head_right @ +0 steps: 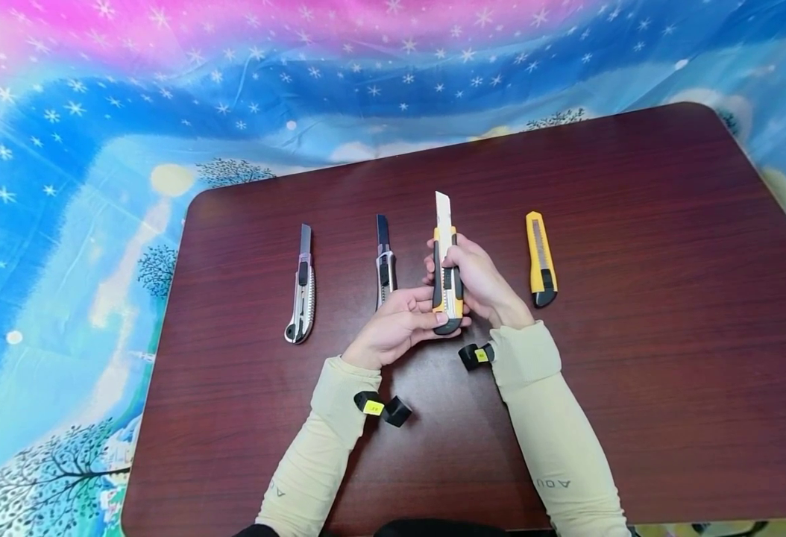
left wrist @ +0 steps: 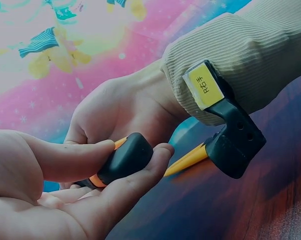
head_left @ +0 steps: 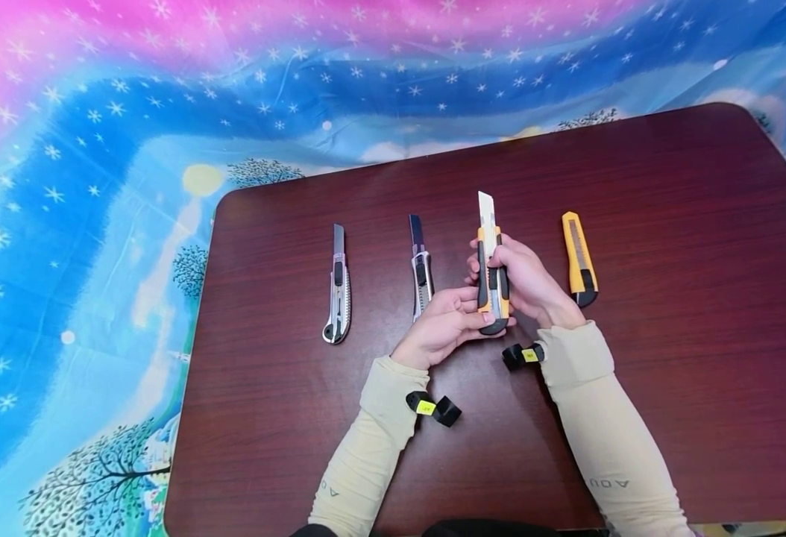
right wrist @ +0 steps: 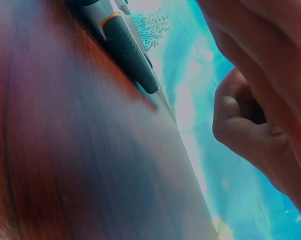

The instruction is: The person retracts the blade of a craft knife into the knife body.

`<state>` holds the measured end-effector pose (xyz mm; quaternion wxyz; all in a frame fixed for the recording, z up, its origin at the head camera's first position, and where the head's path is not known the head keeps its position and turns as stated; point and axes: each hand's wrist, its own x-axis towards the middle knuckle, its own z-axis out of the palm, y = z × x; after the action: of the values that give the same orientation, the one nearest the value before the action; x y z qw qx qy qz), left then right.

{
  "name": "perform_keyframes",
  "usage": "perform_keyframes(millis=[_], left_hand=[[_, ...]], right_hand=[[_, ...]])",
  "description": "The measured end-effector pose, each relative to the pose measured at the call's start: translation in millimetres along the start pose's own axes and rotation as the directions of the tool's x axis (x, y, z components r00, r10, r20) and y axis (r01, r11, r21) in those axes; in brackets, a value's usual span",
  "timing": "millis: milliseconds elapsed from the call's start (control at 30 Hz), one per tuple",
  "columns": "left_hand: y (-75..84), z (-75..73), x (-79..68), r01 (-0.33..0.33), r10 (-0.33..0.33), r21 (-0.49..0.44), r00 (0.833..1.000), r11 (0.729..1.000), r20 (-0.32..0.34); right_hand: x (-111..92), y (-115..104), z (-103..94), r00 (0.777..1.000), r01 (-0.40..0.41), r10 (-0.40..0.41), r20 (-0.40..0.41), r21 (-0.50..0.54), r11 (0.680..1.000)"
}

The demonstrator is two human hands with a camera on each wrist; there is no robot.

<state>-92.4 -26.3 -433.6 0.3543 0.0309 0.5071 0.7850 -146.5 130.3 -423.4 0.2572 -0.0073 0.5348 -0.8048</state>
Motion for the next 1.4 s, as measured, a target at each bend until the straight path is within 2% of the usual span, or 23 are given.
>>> perform_keyframes(millis=[200,433,600,900,1400], left_hand=[[-0.2,-0.2,0.6,0.000,0.000,-0.006,1.000,1.000,-0.021],[0.5,0.2,1.8,-0.014,0.011,-0.045,0.998,0.999,-0.063],[1.2,0.5,1.4,-0.024,0.018,-0.061,0.996,0.998,-0.093],[-0.1,0.7,2.0,-0.013,0.010,-0.054,0.999,0.998,-0.049],[-1.4,-0.9,3.2,-0.011,0.007,-0.068,0.998,0.998,-0.062]], right_hand=[[0.3,0.6,0.4,1.000,0.002,-0.002,-0.008,-0.002,1.000],[0.6,1.6,0.1,0.998,-0.056,0.051,-0.047,-0.115,0.992],[-0.2,2.2,1.7,0.995,-0.085,0.077,-0.057,-0.146,0.986],[-0.7,0.4,2.7,0.993,-0.105,0.097,-0.069,-0.126,0.986],[0.0,1.3,2.9,0.993,-0.096,0.089,-0.078,-0.092,0.991]])
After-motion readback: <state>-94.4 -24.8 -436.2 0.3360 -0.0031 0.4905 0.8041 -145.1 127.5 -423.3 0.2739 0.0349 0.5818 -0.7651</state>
